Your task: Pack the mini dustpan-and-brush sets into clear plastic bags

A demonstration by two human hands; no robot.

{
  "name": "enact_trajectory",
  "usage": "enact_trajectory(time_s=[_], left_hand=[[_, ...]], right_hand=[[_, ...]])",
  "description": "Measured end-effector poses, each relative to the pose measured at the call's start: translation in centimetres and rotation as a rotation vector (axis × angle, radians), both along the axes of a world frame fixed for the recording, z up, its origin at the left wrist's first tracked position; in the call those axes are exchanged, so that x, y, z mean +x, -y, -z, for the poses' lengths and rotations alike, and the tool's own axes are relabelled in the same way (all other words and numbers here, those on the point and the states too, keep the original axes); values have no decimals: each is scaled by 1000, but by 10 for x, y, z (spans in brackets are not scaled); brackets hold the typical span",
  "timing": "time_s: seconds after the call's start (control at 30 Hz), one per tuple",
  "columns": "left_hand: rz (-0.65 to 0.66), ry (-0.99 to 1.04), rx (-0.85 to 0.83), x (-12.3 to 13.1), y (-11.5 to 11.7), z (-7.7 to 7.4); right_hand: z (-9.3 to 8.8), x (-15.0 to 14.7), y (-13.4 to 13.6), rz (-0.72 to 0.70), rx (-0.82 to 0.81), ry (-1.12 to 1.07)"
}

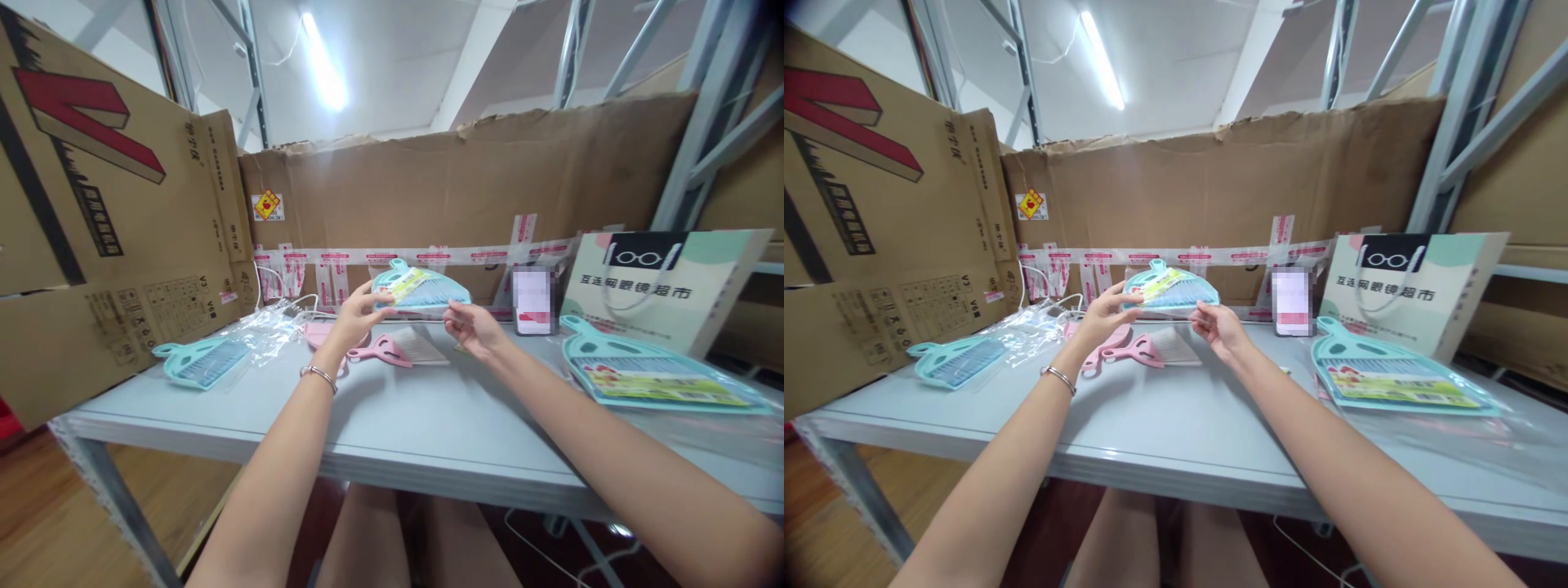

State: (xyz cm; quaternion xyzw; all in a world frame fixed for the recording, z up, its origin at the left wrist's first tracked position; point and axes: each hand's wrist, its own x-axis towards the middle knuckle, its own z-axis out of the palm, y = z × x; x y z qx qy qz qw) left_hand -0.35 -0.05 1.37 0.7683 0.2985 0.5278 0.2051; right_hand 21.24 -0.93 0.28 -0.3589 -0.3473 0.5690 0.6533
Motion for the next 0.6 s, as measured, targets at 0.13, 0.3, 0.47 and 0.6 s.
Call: enact_trajectory(time_s=[0.13,0.3,0.47,0.6], left_hand=[[-87,153,39,7,2,0],[-133,170,44,6,-1,6],[-103,177,65,4,-7,10],[-143,228,13,5,-8,13]], right_hand=[[0,5,2,-160,181,132],[6,3,7,-138,380,320],[17,2,-3,87,509,541],[26,8,-17,119,518,616]])
